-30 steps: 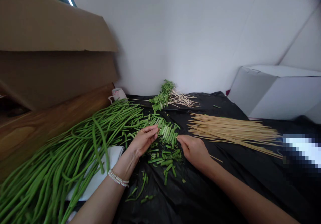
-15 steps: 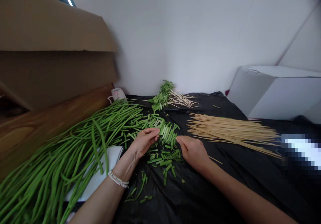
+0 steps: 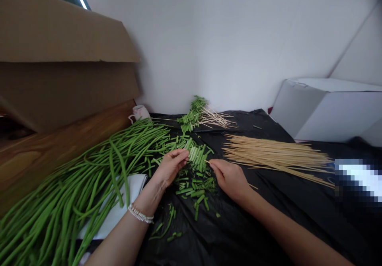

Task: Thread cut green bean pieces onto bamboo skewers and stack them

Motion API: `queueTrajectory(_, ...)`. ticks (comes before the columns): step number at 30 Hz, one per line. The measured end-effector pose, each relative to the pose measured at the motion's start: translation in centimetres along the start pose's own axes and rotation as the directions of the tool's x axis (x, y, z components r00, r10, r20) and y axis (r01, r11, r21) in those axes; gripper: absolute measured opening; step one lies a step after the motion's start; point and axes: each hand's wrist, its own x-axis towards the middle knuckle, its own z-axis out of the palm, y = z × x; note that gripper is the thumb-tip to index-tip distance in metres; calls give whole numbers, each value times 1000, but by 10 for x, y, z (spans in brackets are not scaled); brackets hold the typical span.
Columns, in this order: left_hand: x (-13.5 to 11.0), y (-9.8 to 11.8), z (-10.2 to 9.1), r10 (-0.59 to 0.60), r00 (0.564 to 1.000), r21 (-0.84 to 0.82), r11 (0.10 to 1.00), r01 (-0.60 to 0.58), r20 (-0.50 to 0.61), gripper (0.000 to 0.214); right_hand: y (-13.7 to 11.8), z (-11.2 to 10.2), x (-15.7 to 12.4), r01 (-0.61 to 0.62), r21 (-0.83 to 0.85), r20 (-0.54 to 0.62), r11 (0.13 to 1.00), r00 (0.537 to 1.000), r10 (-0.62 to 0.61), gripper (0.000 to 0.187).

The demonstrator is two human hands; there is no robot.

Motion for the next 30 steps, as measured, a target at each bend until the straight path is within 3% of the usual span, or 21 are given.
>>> queueTrajectory(4,5,7,-6,99,983,-64,992,-110,-156,30,2,-4,3,-18,-113,-20,993,1000,15,24)
queueTrajectory(7,7,8,-9,141,967,-68,985,-158,-210,34,8,-8,6,-33,-125,-52,992,998,27,25)
queueTrajectory(10,6,6,-8,162,968,-1,986,-165,-190,37,18,-11,11,-120,138,-133,983,981,138,23)
queueTrajectory(13,2,1,-2,283,952,228,941,-251,-120,35,32,-16,18,-215,447,-191,869,926,327,25)
queueTrajectory(16,-6,-9,6,405,910,520,760,-390,90,26,46,-24,30,-274,664,-170,696,851,497,31)
queueTrajectory(18,-13,-15,12,420,856,661,554,-506,302,22,56,-32,41,-346,723,-104,598,801,590,33)
queueTrajectory(20,-20,-20,15,360,765,719,284,-634,533,21,66,-42,54,-488,709,14,509,731,682,31)
queueTrajectory(22,-26,-22,16,271,708,714,94,-694,652,22,77,-52,67,-548,678,58,490,705,707,28)
queueTrajectory(25,-30,-22,16,173,684,699,-43,-714,709,28,96,-65,84,-629,608,97,484,664,742,16)
queueTrajectory(28,-32,-19,17,129,679,691,-114,-713,722,38,116,-76,100,-711,506,120,489,619,776,9)
queueTrajectory(30,-34,-17,18,119,681,691,-136,-710,723,49,127,-83,110,-743,424,118,518,612,782,15)
